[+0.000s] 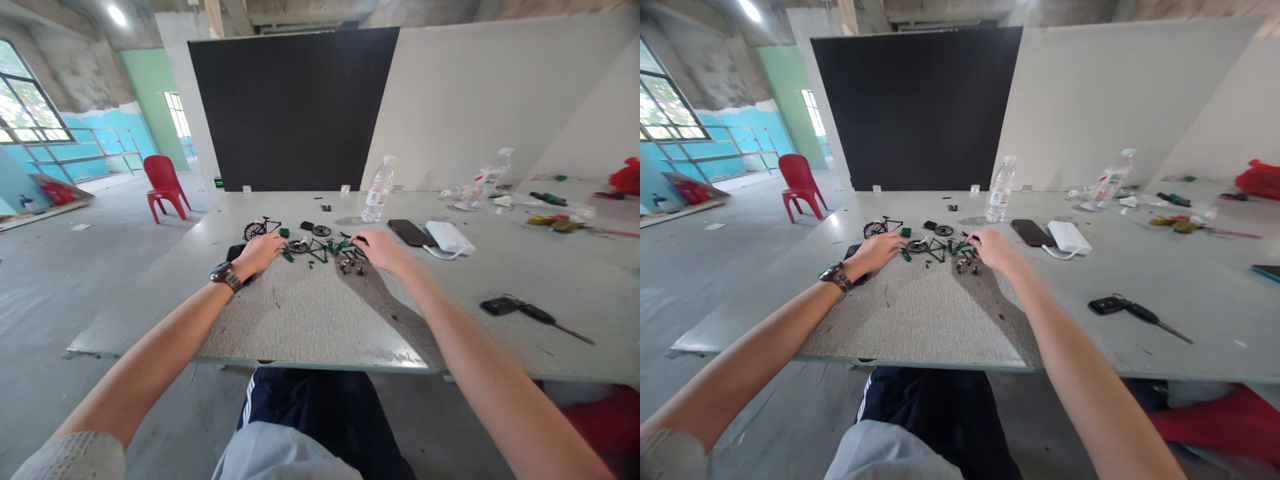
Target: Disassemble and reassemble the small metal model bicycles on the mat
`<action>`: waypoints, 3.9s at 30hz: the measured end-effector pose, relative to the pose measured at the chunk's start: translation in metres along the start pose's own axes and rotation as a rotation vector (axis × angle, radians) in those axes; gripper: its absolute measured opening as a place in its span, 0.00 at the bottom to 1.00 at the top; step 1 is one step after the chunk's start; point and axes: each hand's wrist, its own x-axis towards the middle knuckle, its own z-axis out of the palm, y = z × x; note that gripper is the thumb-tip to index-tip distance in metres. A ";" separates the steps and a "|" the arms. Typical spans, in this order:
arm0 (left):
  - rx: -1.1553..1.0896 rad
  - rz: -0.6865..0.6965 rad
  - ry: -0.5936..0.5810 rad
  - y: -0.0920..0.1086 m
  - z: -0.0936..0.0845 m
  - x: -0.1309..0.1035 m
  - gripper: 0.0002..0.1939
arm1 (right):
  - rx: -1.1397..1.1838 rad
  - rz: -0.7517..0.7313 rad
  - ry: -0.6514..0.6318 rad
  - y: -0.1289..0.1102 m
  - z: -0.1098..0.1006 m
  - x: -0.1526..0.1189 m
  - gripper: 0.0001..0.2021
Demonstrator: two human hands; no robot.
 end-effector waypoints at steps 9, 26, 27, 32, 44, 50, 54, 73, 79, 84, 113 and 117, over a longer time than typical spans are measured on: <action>-0.002 0.026 -0.072 -0.002 0.002 0.002 0.13 | -0.088 0.099 0.295 0.016 -0.010 0.001 0.16; -0.061 0.031 -0.049 0.003 0.002 0.002 0.13 | -0.186 0.110 -0.045 0.018 0.002 0.000 0.12; -0.063 0.030 -0.047 0.003 0.002 0.002 0.13 | -0.205 0.110 -0.040 0.018 0.003 0.000 0.12; -0.072 0.041 -0.053 0.002 0.002 0.002 0.13 | -0.234 0.063 -0.005 0.006 0.011 0.000 0.13; -0.069 0.048 -0.058 0.004 0.002 0.002 0.14 | -0.366 -0.013 0.052 -0.006 0.030 0.012 0.11; -0.084 0.054 -0.055 0.001 0.004 0.003 0.13 | -0.368 -0.036 0.067 -0.006 0.033 0.013 0.12; -0.090 0.055 -0.035 0.000 0.007 0.003 0.13 | -0.398 -0.031 0.098 -0.009 0.036 0.015 0.14; -0.076 0.078 -0.044 -0.002 0.008 0.002 0.15 | -0.194 0.047 0.430 0.002 0.009 0.011 0.13; -0.070 0.005 0.075 0.008 0.000 0.000 0.18 | 0.077 -0.001 0.456 -0.003 0.000 -0.001 0.11; -0.317 0.021 0.188 0.030 -0.005 0.002 0.19 | 0.429 -0.113 0.310 -0.040 0.013 -0.007 0.15; -0.505 0.073 0.209 0.034 0.012 0.003 0.10 | 0.287 -0.164 0.144 -0.047 0.027 -0.004 0.15; -0.363 0.186 0.060 0.034 0.012 0.003 0.11 | 0.278 -0.167 0.131 -0.048 0.026 -0.004 0.14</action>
